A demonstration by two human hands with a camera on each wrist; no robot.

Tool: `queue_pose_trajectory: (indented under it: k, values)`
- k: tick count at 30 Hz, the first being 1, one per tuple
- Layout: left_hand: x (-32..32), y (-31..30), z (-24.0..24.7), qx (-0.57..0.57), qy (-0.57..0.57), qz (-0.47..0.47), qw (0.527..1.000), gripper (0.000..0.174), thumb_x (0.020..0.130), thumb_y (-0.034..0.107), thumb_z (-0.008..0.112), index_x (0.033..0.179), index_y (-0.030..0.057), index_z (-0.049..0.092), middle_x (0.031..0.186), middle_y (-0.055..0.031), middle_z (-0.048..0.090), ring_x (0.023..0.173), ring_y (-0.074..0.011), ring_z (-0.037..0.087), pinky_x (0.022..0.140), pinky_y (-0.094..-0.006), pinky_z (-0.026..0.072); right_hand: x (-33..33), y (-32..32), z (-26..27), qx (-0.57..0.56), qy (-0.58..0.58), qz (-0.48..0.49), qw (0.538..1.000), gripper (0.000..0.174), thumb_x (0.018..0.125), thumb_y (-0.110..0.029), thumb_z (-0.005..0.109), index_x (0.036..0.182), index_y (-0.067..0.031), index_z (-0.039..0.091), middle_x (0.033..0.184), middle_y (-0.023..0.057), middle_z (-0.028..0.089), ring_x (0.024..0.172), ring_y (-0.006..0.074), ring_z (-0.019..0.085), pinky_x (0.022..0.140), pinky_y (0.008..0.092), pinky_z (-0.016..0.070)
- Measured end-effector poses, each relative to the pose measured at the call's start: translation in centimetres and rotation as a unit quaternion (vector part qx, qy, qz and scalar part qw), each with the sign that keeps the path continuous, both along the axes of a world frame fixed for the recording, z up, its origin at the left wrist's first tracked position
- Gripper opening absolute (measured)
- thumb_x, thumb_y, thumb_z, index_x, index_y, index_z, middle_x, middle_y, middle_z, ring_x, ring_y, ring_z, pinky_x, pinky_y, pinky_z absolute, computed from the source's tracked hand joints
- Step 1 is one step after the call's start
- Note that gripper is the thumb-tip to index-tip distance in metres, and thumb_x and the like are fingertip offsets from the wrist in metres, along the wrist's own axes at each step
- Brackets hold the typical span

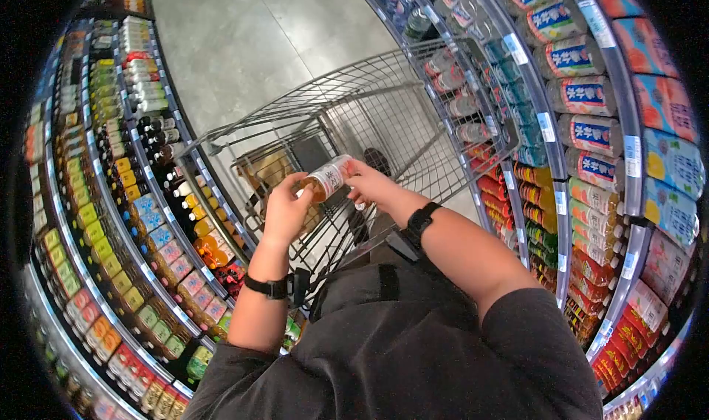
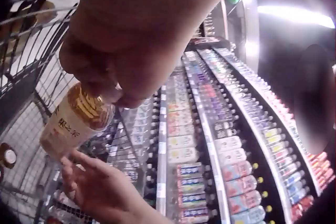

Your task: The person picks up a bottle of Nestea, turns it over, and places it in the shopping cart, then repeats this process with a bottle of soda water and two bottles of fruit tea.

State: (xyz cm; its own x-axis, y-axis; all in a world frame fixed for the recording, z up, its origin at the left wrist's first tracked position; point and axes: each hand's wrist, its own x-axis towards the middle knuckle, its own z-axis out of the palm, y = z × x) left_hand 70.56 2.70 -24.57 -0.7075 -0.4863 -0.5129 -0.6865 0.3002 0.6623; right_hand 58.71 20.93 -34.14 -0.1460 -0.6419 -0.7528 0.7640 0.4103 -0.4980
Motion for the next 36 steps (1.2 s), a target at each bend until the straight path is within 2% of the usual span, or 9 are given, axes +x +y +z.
queue_pose_trajectory:
  k: [6, 9, 13, 15, 16, 18, 21, 27, 36]
  values:
    - [-2.6, 1.3, -10.8, -0.075, -0.077, -0.032, 0.994, 0.047, 0.089, 0.029, 0.070, 0.123, -0.0025, 0.070, 0.102, -0.0280, 0.075, 0.094, -0.0380, 0.075, 0.083, -0.0417, 0.0575, 2.1, -2.6, -4.7, 0.117, 0.028, 0.088, 0.989, 0.089, 0.096, -0.010, 0.058, 0.168, -0.0105, 0.005, 0.150, 0.0210, 0.050, 0.093, 0.0214, 0.071, 0.061, 0.0316, 0.0567]
    - [-3.6, 1.4, -14.3, -0.027, -0.134, -0.018, 0.990, 0.048, 0.090, 0.032, 0.069, 0.123, -0.0026, 0.070, 0.110, -0.0280, 0.073, 0.104, -0.0418, 0.072, 0.091, -0.0452, 0.0566, 3.3, -2.8, -7.2, 0.108, 0.075, 0.075, 0.988, 0.087, 0.094, -0.005, 0.057, 0.166, -0.0013, 0.007, 0.171, 0.0168, 0.019, 0.092, 0.0236, 0.071, 0.060, 0.0332, 0.0577]
    - [-3.7, 1.5, -18.3, -0.039, -0.142, -0.041, 0.988, 0.050, 0.089, 0.033, 0.069, 0.125, -0.0015, 0.069, 0.110, -0.0284, 0.073, 0.105, -0.0430, 0.071, 0.091, -0.0459, 0.0564, 3.3, -2.4, -9.7, 0.102, 0.017, 0.066, 0.992, 0.086, 0.094, -0.005, 0.056, 0.165, 0.0007, 0.007, 0.174, 0.0119, 0.007, 0.091, 0.0238, 0.071, 0.061, 0.0335, 0.0578]
    - [-3.7, 1.8, -20.2, -0.039, -0.160, -0.053, 0.985, 0.051, 0.090, 0.034, 0.070, 0.126, -0.0015, 0.068, 0.108, -0.0275, 0.074, 0.098, -0.0404, 0.073, 0.086, -0.0448, 0.0570, 3.0, -2.4, -10.5, 0.121, 0.022, 0.054, 0.991, 0.085, 0.094, -0.005, 0.056, 0.165, -0.0008, 0.010, 0.165, 0.0172, 0.031, 0.088, 0.0226, 0.071, 0.058, 0.0333, 0.0576]
    - [-3.7, 1.9, -20.9, -0.040, -0.175, -0.062, 0.982, 0.052, 0.091, 0.036, 0.070, 0.127, -0.0015, 0.066, 0.106, -0.0266, 0.074, 0.092, -0.0377, 0.075, 0.082, -0.0438, 0.0576, 2.9, -2.3, -10.8, 0.122, 0.018, 0.052, 0.991, 0.085, 0.094, -0.005, 0.056, 0.165, -0.0008, 0.010, 0.165, 0.0172, 0.031, 0.088, 0.0226, 0.071, 0.058, 0.0333, 0.0576]
    - [-3.9, 2.2, -22.0, -0.025, -0.188, -0.073, 0.979, 0.053, 0.091, 0.037, 0.070, 0.127, -0.0017, 0.064, 0.107, -0.0270, 0.074, 0.094, -0.0385, 0.074, 0.083, -0.0445, 0.0574, 2.4, -1.9, -11.9, 0.126, 0.002, 0.058, 0.990, 0.082, 0.094, -0.006, 0.057, 0.165, -0.0046, 0.016, 0.140, 0.0185, 0.057, 0.085, 0.0205, 0.071, 0.054, 0.0325, 0.0569]
    - [-4.6, 2.8, -23.1, -0.012, -0.222, -0.085, 0.971, 0.055, 0.091, 0.039, 0.070, 0.127, -0.0022, 0.062, 0.108, -0.0277, 0.073, 0.098, -0.0399, 0.074, 0.085, -0.0455, 0.0572, 2.4, -1.7, -13.1, 0.125, 0.007, 0.043, 0.991, 0.077, 0.095, -0.008, 0.057, 0.164, -0.0084, 0.023, 0.113, 0.0149, 0.067, 0.081, 0.0187, 0.071, 0.052, 0.0314, 0.0564]
    - [-4.8, 3.4, -25.5, -0.019, -0.251, -0.058, 0.966, 0.053, 0.093, 0.040, 0.068, 0.126, 0.0002, 0.059, 0.109, -0.0287, 0.073, 0.105, -0.0458, 0.070, 0.090, -0.0488, 0.0558, 1.5, -0.8, -13.2, 0.115, -0.013, 0.076, 0.990, 0.071, 0.097, -0.011, 0.054, 0.163, -0.0089, 0.028, 0.108, 0.0131, 0.068, 0.081, 0.0186, 0.071, 0.059, 0.0308, 0.0586]
    - [-5.4, 2.8, -23.3, 0.103, -0.264, -0.018, 0.959, 0.060, 0.097, 0.037, 0.065, 0.142, 0.0001, 0.051, 0.103, -0.0178, 0.075, 0.072, -0.0248, 0.073, 0.062, -0.0375, 0.0576, 0.7, 1.3, -12.5, 0.102, -0.046, 0.100, 0.989, 0.064, 0.098, -0.016, 0.053, 0.159, -0.0041, 0.037, 0.117, 0.0135, 0.068, 0.091, 0.0210, 0.072, 0.068, 0.0323, 0.0592]
